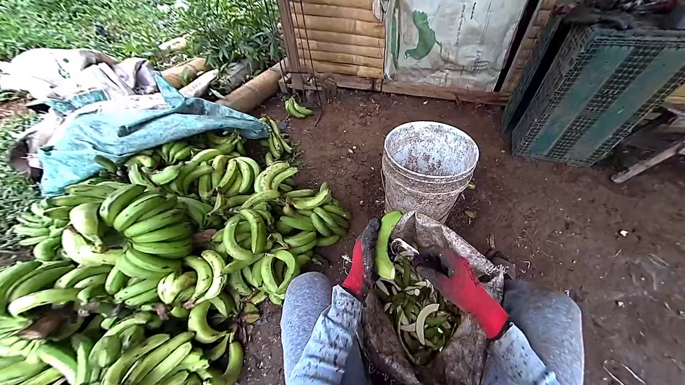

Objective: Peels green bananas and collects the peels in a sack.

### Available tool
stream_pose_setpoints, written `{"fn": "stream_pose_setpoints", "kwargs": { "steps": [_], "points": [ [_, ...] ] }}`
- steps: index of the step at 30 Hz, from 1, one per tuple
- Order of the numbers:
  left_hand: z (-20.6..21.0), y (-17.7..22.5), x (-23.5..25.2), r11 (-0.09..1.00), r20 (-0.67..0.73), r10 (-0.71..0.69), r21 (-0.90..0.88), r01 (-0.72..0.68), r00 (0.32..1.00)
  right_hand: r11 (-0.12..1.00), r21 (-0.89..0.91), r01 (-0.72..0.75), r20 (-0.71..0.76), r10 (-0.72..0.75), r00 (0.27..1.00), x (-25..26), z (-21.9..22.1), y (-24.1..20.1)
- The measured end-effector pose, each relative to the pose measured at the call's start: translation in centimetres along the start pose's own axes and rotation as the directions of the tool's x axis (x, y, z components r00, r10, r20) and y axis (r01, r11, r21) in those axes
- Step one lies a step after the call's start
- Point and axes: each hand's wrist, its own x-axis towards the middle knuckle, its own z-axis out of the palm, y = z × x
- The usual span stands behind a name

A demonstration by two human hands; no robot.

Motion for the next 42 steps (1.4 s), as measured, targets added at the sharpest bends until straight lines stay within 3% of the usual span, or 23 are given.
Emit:
{"fn": "stream_pose_setpoints", "kwargs": {
  "steps": [2,4,8,10,12,15,17,18,20,22,23,25,27,31,33,36,39,42],
  "points": [
    [1.0,0.1,-0.4,0.999,0.028,-0.038,0.011,0.038,0.999,0.994,-0.078,0.074,0.123,-0.064,0.990,-0.1,0.4,-0.1],
    [1.1,-0.1,-1.0,0.991,0.083,-0.048,0.129,0.037,0.995,0.974,-0.224,0.036,0.108,-0.012,0.994,0.1,1.0,0.4],
    [0.5,-3.7,-2.1,0.968,0.041,0.019,0.251,-0.028,0.999,0.922,-0.339,-0.186,-0.211,0.119,0.970,2.5,1.0,1.2],
    [-0.2,-5.0,-2.7,0.952,0.035,0.023,0.304,-0.033,0.999,0.917,-0.238,-0.320,-0.358,0.223,0.907,3.9,0.8,2.2],
    [0.3,-4.1,-3.0,0.964,-0.012,0.013,0.267,-0.010,1.000,0.940,-0.129,-0.317,-0.405,0.241,0.882,4.2,0.3,2.8],
    [0.0,-2.2,-1.6,0.985,-0.140,0.027,0.172,-0.003,0.990,0.993,0.055,-0.101,-0.235,0.111,0.966,2.3,1.3,2.0],
    [-0.2,-1.3,-0.8,0.993,-0.156,0.048,0.119,-0.029,0.987,0.976,0.218,-0.011,0.013,0.008,1.000,0.9,1.8,1.4],
    [-0.2,-1.1,-0.7,0.996,-0.125,0.042,0.086,-0.032,0.991,0.979,0.204,0.013,0.097,-0.034,0.995,0.6,2.2,1.2],
    [-0.9,-1.6,-1.1,0.998,0.041,-0.022,0.064,0.020,0.999,1.000,-0.004,0.026,0.053,-0.026,0.998,1.1,2.3,1.0],
    [-2.0,-3.0,-1.5,0.974,0.200,-0.111,0.216,0.066,0.973,0.962,-0.264,-0.072,-0.149,0.033,0.988,2.2,1.1,1.0],
    [-2.5,-3.5,-1.6,0.945,0.236,-0.156,0.320,0.075,0.959,0.939,-0.316,-0.135,-0.267,0.048,0.963,2.9,0.5,1.2],
    [-2.6,-3.7,-1.9,0.889,0.232,-0.193,0.454,0.069,0.953,0.945,-0.250,-0.211,-0.426,0.088,0.900,3.5,-1.0,1.1],
    [-2.5,-3.9,-1.8,0.920,0.193,-0.142,0.387,0.057,0.971,0.967,-0.172,-0.190,-0.396,0.109,0.912,2.6,-1.3,0.7],
    [-0.3,-2.5,-0.9,0.986,-0.044,0.003,0.169,0.005,0.999,0.992,-0.118,-0.041,-0.149,0.023,0.989,-1.3,3.2,-0.5],
    [-0.1,-2.5,-0.3,0.996,-0.123,0.065,0.063,-0.058,0.990,0.986,-0.165,-0.028,-0.077,0.016,0.997,-2.0,4.7,-1.0],
    [-0.4,-2.9,-0.4,0.995,-0.156,0.103,0.012,-0.103,0.982,0.937,-0.338,-0.086,-0.087,0.060,0.994,-0.7,4.4,-1.5],
    [-0.3,-2.1,-1.6,0.968,-0.034,0.105,0.233,-0.094,0.994,0.911,-0.379,-0.162,-0.131,0.120,0.984,1.9,2.8,-0.4],
    [-1.4,-1.6,-1.8,0.820,0.175,-0.107,0.572,-0.013,0.979,0.913,-0.355,-0.203,-0.165,0.152,0.974,4.2,1.5,2.1]
  ]
}}
